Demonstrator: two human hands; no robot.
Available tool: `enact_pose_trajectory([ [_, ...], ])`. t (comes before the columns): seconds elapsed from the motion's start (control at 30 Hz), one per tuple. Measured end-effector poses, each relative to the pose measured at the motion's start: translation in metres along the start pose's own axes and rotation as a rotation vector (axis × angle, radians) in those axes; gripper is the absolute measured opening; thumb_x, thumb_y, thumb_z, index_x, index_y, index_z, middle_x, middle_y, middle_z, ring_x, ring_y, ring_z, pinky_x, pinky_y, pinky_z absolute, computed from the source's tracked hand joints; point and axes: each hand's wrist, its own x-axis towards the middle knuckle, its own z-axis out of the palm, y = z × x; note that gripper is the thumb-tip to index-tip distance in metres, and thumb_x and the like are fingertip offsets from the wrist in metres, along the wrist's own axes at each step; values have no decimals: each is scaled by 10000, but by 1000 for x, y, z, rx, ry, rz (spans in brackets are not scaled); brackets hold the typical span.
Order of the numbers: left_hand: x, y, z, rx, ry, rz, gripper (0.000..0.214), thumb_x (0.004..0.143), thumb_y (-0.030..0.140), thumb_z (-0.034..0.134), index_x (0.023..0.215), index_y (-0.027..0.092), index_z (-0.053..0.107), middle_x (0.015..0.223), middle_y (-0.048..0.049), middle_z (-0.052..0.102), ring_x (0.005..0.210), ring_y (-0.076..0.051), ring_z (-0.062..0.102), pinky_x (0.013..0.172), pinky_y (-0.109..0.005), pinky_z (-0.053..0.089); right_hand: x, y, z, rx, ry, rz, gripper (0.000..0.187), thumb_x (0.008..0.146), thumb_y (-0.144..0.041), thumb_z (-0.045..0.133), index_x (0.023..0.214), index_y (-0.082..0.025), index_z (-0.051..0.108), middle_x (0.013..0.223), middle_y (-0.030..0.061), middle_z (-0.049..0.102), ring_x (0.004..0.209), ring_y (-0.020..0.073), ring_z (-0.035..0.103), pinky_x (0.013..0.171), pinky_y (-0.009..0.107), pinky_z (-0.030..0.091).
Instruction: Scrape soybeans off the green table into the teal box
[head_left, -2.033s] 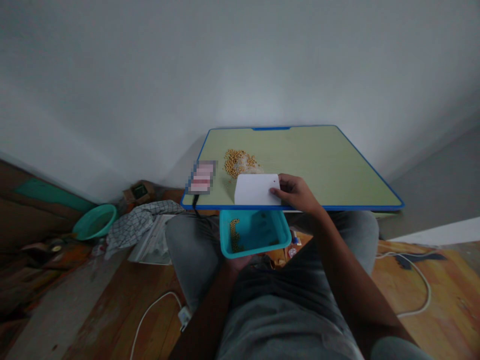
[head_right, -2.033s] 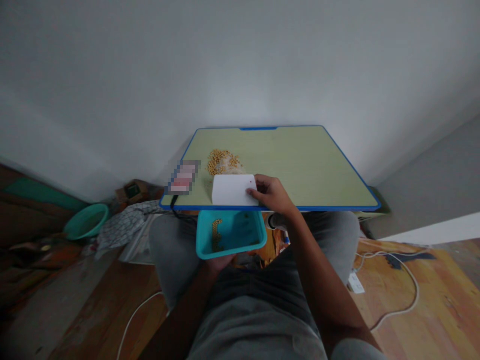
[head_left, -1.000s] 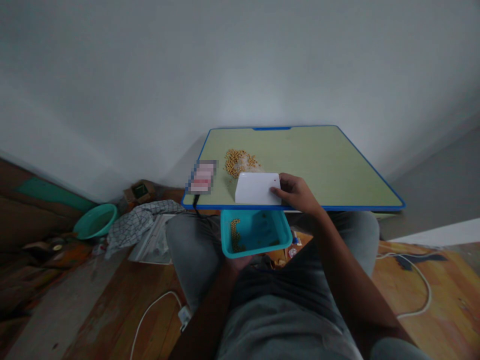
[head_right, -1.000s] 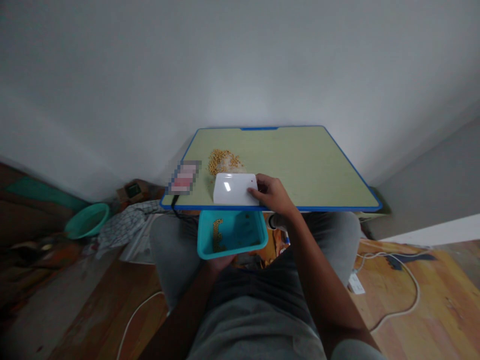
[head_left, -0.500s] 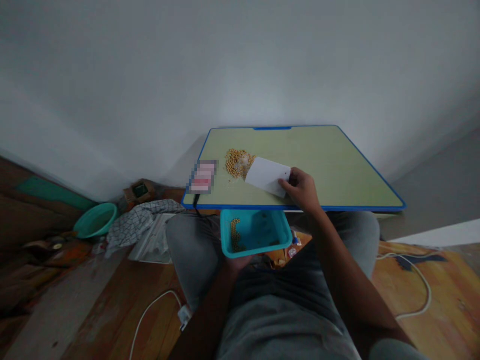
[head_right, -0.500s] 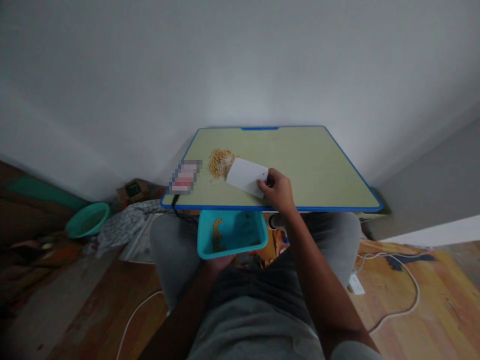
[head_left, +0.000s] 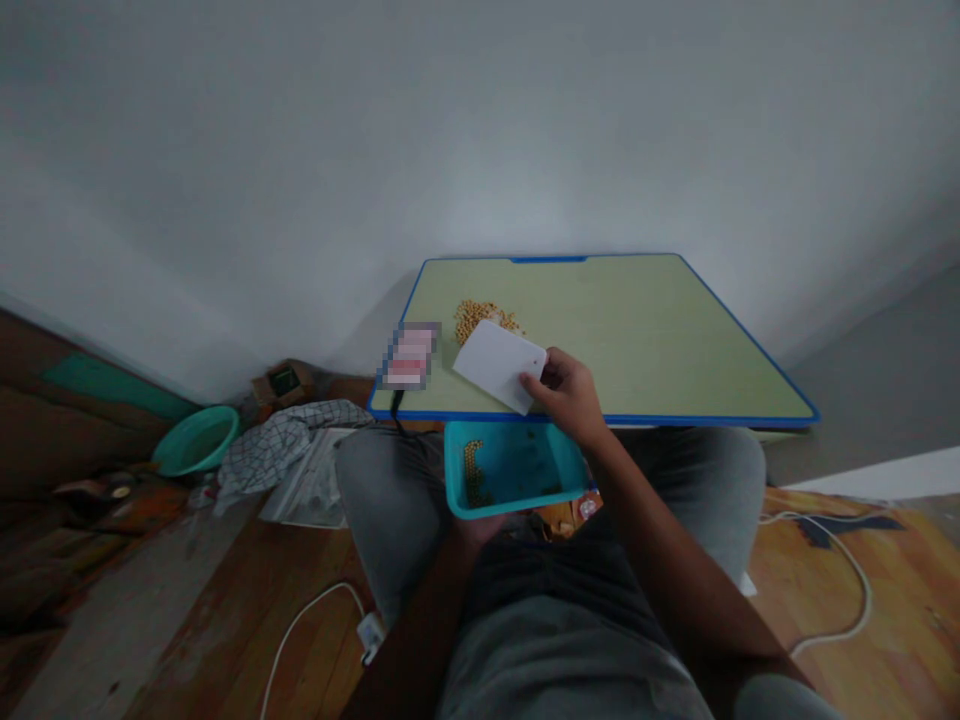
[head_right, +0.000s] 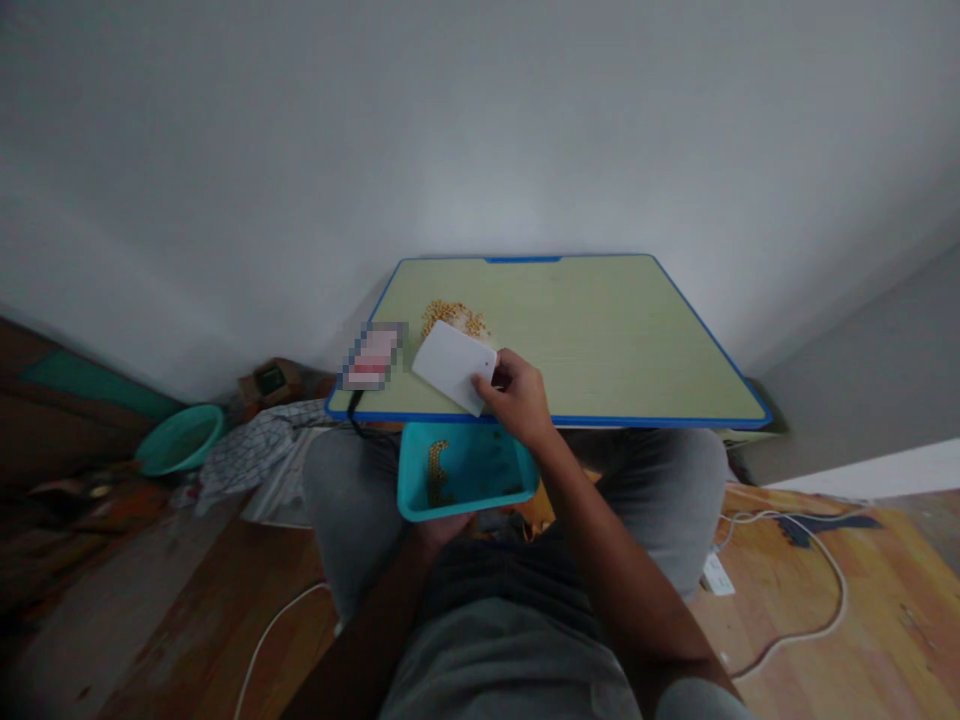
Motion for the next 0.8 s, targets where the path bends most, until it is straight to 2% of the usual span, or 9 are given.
enact_pose_trajectory([
  [0.1, 5, -3, -20, -61, -82, -8, 831, 1107, 600, 194, 1775, 107, 164, 1818, -166, 276, 1714, -338, 227, 1386, -571, 180, 0, -7, 20, -77, -11, 3, 215, 802, -393, 722, 824, -251, 561, 773, 15, 677, 733, 191, 654, 671, 301, 525],
  [0.2, 10, -7, -31, -88, -89, -7, 909, 1083, 674, 175, 1771, 82, 141, 1818, -168, 217, 1729, -329, 144, 1406, -563, 113, 5, -10, 28, -176, -5, -9, 194, 814, -364, 699, 801, -255, 540, 755, 10, 663, 706, 179, 624, 667, 293, 504],
  [0.3, 14, -11, -36, -114, -105, -10, 888, 1082, 680, 185, 1761, 109, 236, 1801, -126, 279, 1732, -297, 105, 1415, -524, 62, 8, -11, 30, -242, 0, -14, 199, 811, -365, 692, 784, -258, 526, 741, 8, 649, 690, 173, 605, 640, 283, 462],
  [0.37, 17, -12, -40, -126, -122, -8, 849, 1090, 660, 215, 1748, 129, 299, 1784, -122, 333, 1729, -305, 126, 1414, -543, 45, 9, -12, 29, -276, -5, -4, 204, 803, -365, 688, 772, -259, 517, 725, 4, 635, 678, 172, 596, 621, 279, 434],
  [0.5, 18, -12, -45, -139, -159, 4, 795, 1104, 615, 264, 1725, 130, 364, 1771, -146, 377, 1727, -309, 150, 1408, -571, 72, 6, -14, 29, -346, -12, 2, 218, 787, -362, 686, 752, -265, 494, 686, -8, 610, 637, 167, 567, 598, 282, 394],
  [0.63, 18, -14, -48, -145, -161, 27, 740, 1110, 595, 266, 1668, 169, 498, 1763, -114, 419, 1729, -285, 143, 1415, -508, 70, 4, -12, 31, -370, -17, -3, 232, 788, -363, 679, 758, -271, 469, 681, -11, 614, 627, 165, 569, 592, 277, 382],
  [0.8, 17, -14, -45, -127, -141, 38, 705, 1109, 583, 268, 1560, 193, 646, 1710, -82, 528, 1724, -307, 180, 1416, -530, 90, 3, -13, 27, -424, -5, 6, 244, 772, -364, 671, 740, -276, 445, 649, -19, 578, 604, 160, 540, 579, 276, 354],
])
